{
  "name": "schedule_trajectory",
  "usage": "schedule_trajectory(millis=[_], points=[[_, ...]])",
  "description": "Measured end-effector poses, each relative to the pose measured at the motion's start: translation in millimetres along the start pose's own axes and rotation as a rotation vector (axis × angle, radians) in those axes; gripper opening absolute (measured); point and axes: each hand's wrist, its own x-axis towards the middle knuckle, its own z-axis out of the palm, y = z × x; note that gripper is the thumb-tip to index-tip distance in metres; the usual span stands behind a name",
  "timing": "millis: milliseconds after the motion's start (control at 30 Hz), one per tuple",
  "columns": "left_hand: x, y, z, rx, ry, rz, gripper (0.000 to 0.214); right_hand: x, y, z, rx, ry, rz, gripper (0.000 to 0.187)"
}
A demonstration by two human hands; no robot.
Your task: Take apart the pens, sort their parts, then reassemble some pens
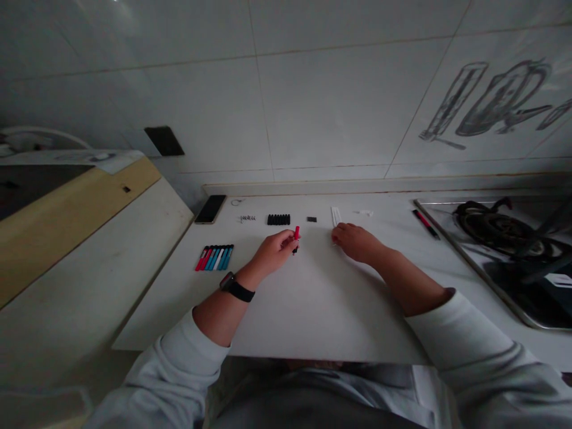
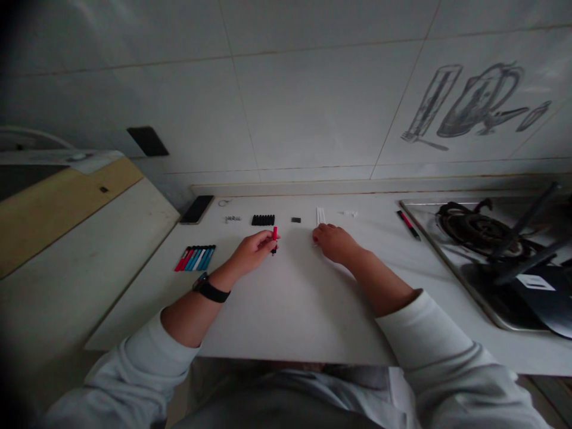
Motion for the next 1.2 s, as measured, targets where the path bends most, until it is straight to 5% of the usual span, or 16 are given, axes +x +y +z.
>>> schedule_trajectory(millis=[333,500,767,967,1200], points=[[-0.8,-0.4,0.2,0.007,-0.007,-0.003,0.017,-3.6,13.0,-2.1,0.01,-0.086,0.001,0.018],[-1.0,3.8,-0.6,0.029,-0.024,-0.013,0.016,-3.3,-0.2,1.0,-0.008,-0.01,0.053,0.023],[-1.4,6.5,-2.6,0.058,-0.034,0.052,0.014,2.4,-19.1,-16.4,0.68,0.393,-0.063,0.017],[-1.5,4.5,-2.7,0.148,0.009,0.146,0.016,4.4,-37.3,-18.4,1.474,0.439,-0.035,0.025],[-1.7,12.4,-4.9,0.215,0.0,0.214,0.012,5.7,-44.4,-16.4,1.671,0.522,0.057,0.03]])
